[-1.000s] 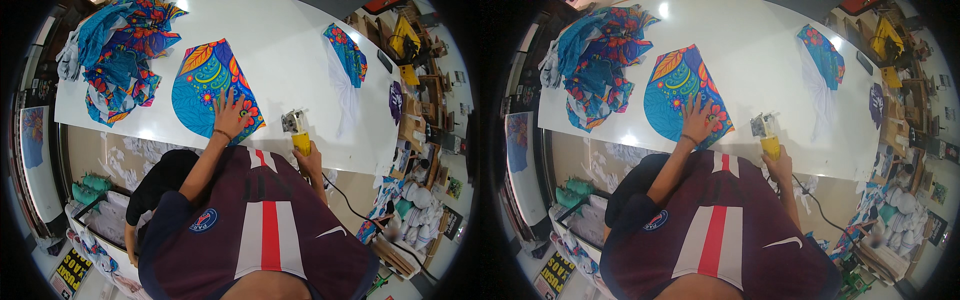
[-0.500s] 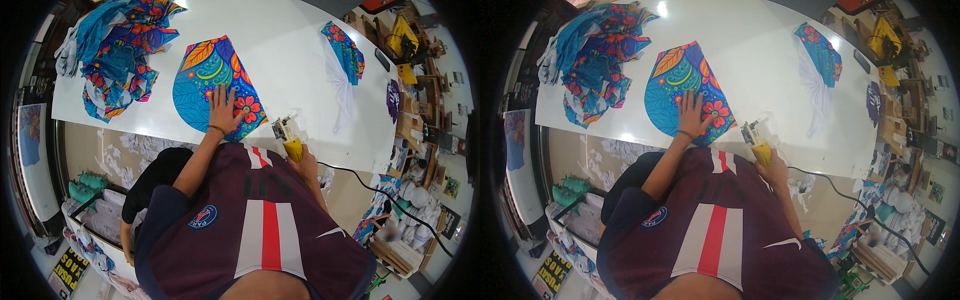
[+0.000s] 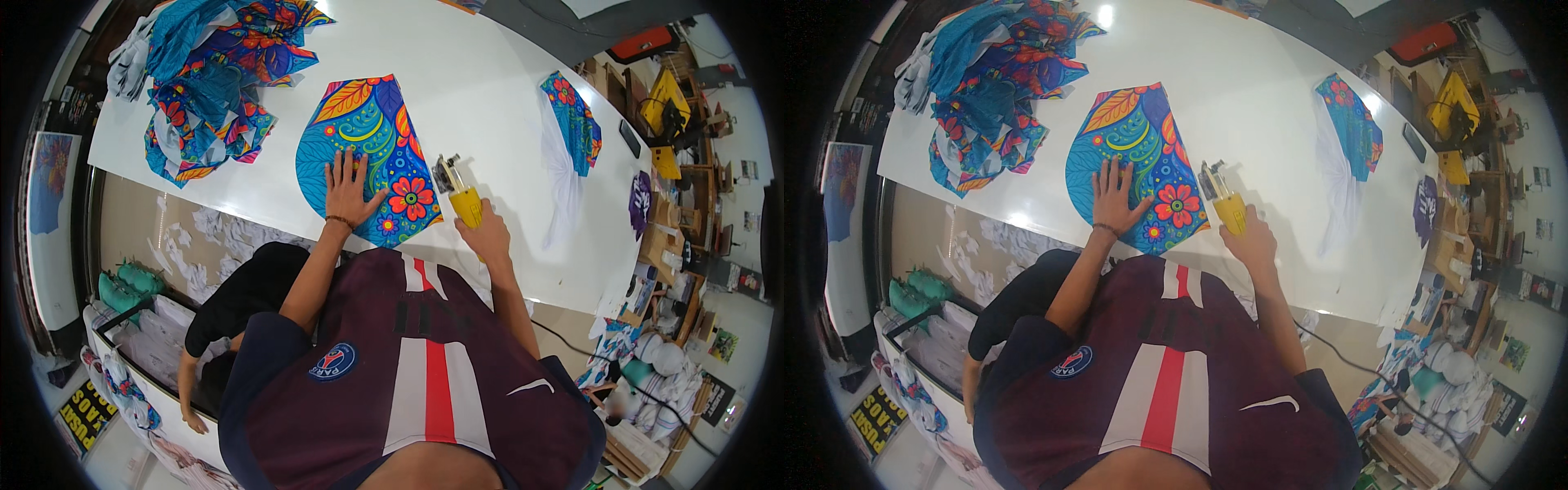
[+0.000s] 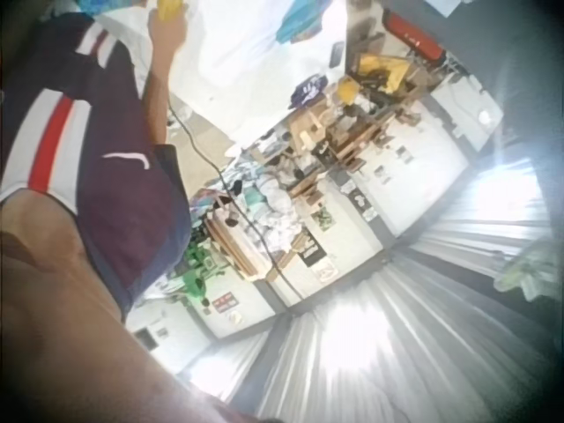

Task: The person uses a yellow electric fabric cutter to cut a large piece of colorful floral-patterned fabric on a white table. They repeatedly reposition and smooth the fabric while cutting along its edges, then gather and move the cut pieces aside.

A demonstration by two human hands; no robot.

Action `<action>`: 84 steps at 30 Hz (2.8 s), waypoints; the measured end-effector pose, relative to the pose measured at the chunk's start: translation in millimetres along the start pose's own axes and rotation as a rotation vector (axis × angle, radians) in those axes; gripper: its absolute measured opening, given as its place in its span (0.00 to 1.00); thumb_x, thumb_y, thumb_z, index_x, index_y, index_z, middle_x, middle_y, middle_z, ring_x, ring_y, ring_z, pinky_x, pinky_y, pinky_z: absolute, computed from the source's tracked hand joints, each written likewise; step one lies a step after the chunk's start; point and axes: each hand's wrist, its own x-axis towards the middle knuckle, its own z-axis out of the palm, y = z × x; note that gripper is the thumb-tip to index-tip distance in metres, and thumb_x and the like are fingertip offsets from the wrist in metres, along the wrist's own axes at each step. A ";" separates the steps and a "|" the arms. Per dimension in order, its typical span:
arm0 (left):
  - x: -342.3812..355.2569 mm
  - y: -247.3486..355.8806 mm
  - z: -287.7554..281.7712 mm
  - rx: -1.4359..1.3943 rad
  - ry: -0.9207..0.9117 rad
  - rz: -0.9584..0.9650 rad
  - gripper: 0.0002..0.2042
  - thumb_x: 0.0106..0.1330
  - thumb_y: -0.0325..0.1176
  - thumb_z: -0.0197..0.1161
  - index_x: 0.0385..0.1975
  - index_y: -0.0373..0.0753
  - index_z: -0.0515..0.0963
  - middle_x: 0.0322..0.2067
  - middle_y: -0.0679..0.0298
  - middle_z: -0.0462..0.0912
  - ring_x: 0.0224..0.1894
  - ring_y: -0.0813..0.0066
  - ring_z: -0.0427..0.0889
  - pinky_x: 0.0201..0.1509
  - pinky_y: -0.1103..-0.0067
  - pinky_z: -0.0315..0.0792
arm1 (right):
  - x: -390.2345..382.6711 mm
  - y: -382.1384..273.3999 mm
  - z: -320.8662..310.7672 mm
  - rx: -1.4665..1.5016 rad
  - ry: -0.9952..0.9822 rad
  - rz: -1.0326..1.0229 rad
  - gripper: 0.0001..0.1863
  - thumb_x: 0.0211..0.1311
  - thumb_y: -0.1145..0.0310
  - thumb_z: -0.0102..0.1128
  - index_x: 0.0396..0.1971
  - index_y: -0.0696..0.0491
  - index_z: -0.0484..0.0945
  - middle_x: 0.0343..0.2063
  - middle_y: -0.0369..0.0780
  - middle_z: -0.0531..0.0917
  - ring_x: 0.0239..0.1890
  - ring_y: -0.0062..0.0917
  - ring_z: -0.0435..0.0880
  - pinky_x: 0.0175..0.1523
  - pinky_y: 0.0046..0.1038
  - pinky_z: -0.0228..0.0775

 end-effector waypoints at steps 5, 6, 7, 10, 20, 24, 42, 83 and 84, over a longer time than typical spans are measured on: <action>-0.8 1.1 -3.1 -0.018 -0.030 0.015 0.45 0.66 0.67 0.60 0.77 0.42 0.61 0.79 0.47 0.50 0.82 0.42 0.43 0.81 0.44 0.38 | 52.9 -38.2 -16.1 -0.043 -0.064 -0.028 0.34 0.54 0.45 0.68 0.54 0.52 0.71 0.39 0.52 0.88 0.45 0.52 0.88 0.49 0.50 0.80; 0.4 0.7 -3.3 -0.016 -0.034 0.013 0.45 0.66 0.66 0.60 0.77 0.43 0.61 0.80 0.47 0.50 0.82 0.42 0.43 0.81 0.44 0.38 | 62.1 -46.5 -19.6 -0.047 -0.063 -0.044 0.34 0.54 0.45 0.68 0.54 0.52 0.70 0.40 0.52 0.88 0.45 0.51 0.88 0.50 0.49 0.80; 0.9 0.8 -3.3 -0.014 -0.040 0.012 0.45 0.66 0.66 0.60 0.77 0.43 0.61 0.80 0.47 0.50 0.82 0.42 0.42 0.81 0.44 0.38 | 71.1 -54.2 -22.6 -0.050 -0.063 -0.059 0.35 0.54 0.45 0.68 0.55 0.52 0.70 0.40 0.51 0.87 0.46 0.51 0.89 0.50 0.49 0.81; -0.8 1.1 -3.7 -0.006 -0.034 0.007 0.44 0.66 0.67 0.60 0.77 0.45 0.62 0.80 0.48 0.51 0.82 0.43 0.43 0.81 0.45 0.38 | 97.2 -74.4 -26.4 -0.072 -0.056 -0.091 0.36 0.54 0.45 0.69 0.55 0.52 0.70 0.43 0.51 0.87 0.47 0.49 0.89 0.51 0.47 0.81; -0.2 0.9 -5.7 -0.038 -0.067 -0.009 0.45 0.67 0.68 0.59 0.77 0.43 0.62 0.80 0.47 0.50 0.82 0.42 0.42 0.81 0.46 0.38 | 147.6 -129.6 -36.1 -0.054 -0.031 -0.112 0.38 0.52 0.44 0.70 0.57 0.54 0.73 0.47 0.55 0.85 0.50 0.50 0.87 0.54 0.48 0.79; 0.5 0.5 -6.1 -0.060 -0.069 -0.013 0.45 0.66 0.68 0.60 0.77 0.43 0.63 0.79 0.47 0.50 0.82 0.42 0.43 0.81 0.46 0.38 | 159.0 -138.0 -37.0 -0.054 -0.026 -0.115 0.39 0.51 0.45 0.70 0.58 0.54 0.73 0.48 0.55 0.85 0.51 0.51 0.87 0.54 0.48 0.79; -0.5 -0.5 -5.0 -0.050 -0.065 -0.004 0.44 0.67 0.68 0.58 0.76 0.43 0.63 0.79 0.46 0.50 0.82 0.43 0.44 0.82 0.47 0.38 | 204.3 -161.1 -39.1 -0.061 -0.013 -0.160 0.38 0.50 0.45 0.70 0.57 0.53 0.72 0.47 0.51 0.86 0.51 0.46 0.88 0.54 0.45 0.81; 171.6 -327.3 -181.5 0.179 0.333 -0.630 0.56 0.50 0.68 0.75 0.78 0.46 0.59 0.71 0.44 0.70 0.73 0.48 0.69 0.76 0.59 0.63 | -89.9 151.7 -10.0 1.246 0.170 0.180 0.21 0.63 0.62 0.67 0.50 0.57 0.75 0.28 0.42 0.81 0.26 0.28 0.84 0.32 0.30 0.81; 161.1 -357.0 -186.7 0.091 0.306 -0.491 0.56 0.51 0.66 0.76 0.77 0.41 0.60 0.70 0.43 0.71 0.72 0.49 0.71 0.76 0.62 0.63 | -89.4 149.4 -15.3 1.262 0.175 0.193 0.21 0.62 0.62 0.68 0.50 0.57 0.75 0.29 0.41 0.81 0.26 0.27 0.84 0.32 0.29 0.81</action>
